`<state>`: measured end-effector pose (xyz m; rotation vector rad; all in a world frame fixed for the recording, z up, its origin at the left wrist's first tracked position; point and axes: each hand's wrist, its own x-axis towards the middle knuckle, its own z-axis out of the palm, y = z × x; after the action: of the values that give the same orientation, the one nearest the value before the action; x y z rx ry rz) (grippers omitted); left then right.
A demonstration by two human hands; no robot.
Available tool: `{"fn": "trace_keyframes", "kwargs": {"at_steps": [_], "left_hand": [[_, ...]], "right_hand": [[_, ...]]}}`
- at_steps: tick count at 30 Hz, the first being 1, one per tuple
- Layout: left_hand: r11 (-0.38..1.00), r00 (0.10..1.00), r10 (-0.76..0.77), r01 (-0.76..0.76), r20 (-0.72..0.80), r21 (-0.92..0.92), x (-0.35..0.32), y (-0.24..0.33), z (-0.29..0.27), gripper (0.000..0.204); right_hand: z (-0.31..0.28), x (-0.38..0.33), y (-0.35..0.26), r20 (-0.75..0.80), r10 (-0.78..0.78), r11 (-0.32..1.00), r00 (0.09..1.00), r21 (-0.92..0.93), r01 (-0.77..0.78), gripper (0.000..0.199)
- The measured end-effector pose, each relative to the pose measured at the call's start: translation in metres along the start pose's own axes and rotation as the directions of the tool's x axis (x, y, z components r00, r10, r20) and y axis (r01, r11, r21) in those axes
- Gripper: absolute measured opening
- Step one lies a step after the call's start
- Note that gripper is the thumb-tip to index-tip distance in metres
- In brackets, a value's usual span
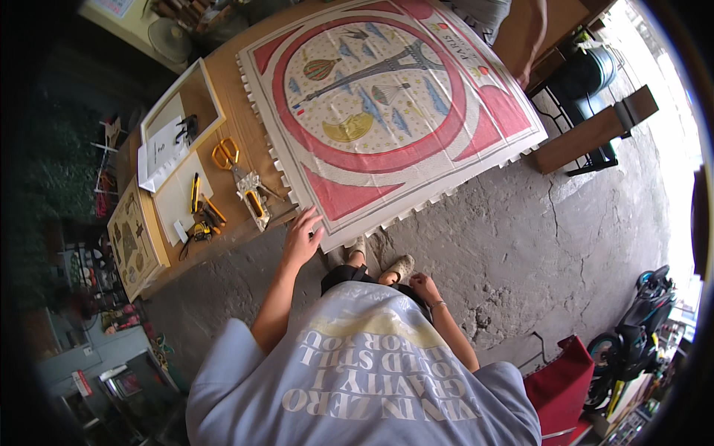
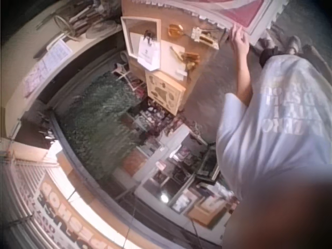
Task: The person aligns and presses the edges of a large printed floor mat on a work table. They smooth the seams and edges by hand to ensure the mat lies flat and the printed design remains aligned.
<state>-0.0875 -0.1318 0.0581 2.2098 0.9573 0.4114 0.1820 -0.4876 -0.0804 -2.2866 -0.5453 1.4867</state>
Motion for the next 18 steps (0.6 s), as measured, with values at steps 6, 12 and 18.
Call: {"fn": "trace_keyframes", "kwargs": {"at_steps": [6,12,18], "left_hand": [[0.995,0.997,-0.057,0.052,0.045,0.089,-0.017,0.050,0.027,0.037],[0.996,0.995,0.034,-0.042,0.096,0.083,0.076,0.064,0.050,0.036],[0.961,0.938,0.269,-0.278,0.221,0.010,0.235,0.050,0.112,0.038]], "right_hand": [[-0.042,-0.008,0.125,0.268,0.089,0.954,0.959,-0.301,-0.005,0.044],[-0.072,0.013,0.110,-0.165,0.297,0.900,0.941,0.378,-0.218,0.041],[-0.130,0.082,-0.022,-0.331,0.253,0.711,0.909,0.701,0.057,0.033]]}}
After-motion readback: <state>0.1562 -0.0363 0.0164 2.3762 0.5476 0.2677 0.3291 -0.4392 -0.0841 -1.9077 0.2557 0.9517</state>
